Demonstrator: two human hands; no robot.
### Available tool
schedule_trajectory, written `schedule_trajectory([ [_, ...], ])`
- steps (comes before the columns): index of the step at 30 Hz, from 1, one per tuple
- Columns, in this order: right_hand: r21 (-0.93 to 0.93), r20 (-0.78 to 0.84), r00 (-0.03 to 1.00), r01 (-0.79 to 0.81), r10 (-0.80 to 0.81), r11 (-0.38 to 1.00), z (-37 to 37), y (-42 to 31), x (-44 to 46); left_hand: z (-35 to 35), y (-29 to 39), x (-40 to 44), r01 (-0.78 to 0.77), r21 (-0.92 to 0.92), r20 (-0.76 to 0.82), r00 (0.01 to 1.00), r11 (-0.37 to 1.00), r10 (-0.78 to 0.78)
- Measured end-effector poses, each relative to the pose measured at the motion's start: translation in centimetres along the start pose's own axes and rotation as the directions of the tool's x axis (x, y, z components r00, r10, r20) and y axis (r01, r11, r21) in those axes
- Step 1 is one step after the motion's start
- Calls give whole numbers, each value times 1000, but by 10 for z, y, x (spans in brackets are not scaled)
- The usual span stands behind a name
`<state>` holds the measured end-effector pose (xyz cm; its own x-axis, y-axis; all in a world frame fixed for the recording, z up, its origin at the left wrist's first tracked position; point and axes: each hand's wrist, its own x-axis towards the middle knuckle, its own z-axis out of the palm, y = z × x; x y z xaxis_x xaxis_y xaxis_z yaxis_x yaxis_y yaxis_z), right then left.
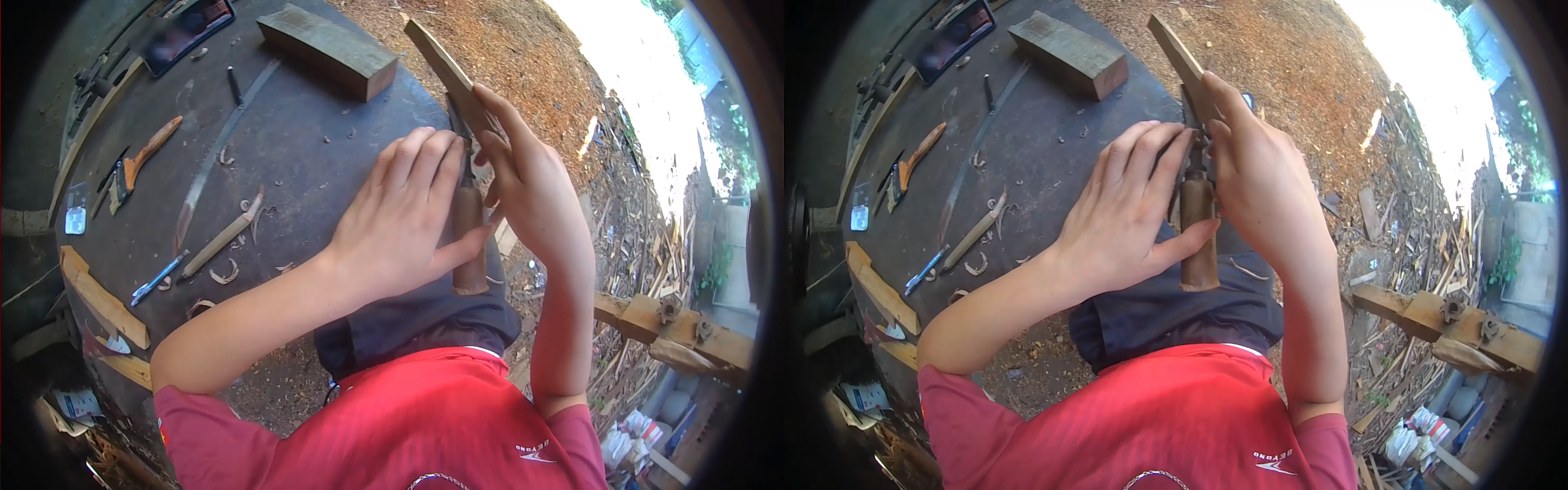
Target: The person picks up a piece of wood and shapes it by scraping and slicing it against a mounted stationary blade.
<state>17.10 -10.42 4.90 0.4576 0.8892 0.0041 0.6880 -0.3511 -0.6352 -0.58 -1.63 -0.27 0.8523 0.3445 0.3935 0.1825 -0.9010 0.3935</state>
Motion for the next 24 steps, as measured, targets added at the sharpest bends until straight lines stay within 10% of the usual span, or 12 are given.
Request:
schedule_trajectory([
  [24,-288,-133,975,133,-177,948,18,-2,14,-1,1,0,-4,59,17,1000,998,3],
])
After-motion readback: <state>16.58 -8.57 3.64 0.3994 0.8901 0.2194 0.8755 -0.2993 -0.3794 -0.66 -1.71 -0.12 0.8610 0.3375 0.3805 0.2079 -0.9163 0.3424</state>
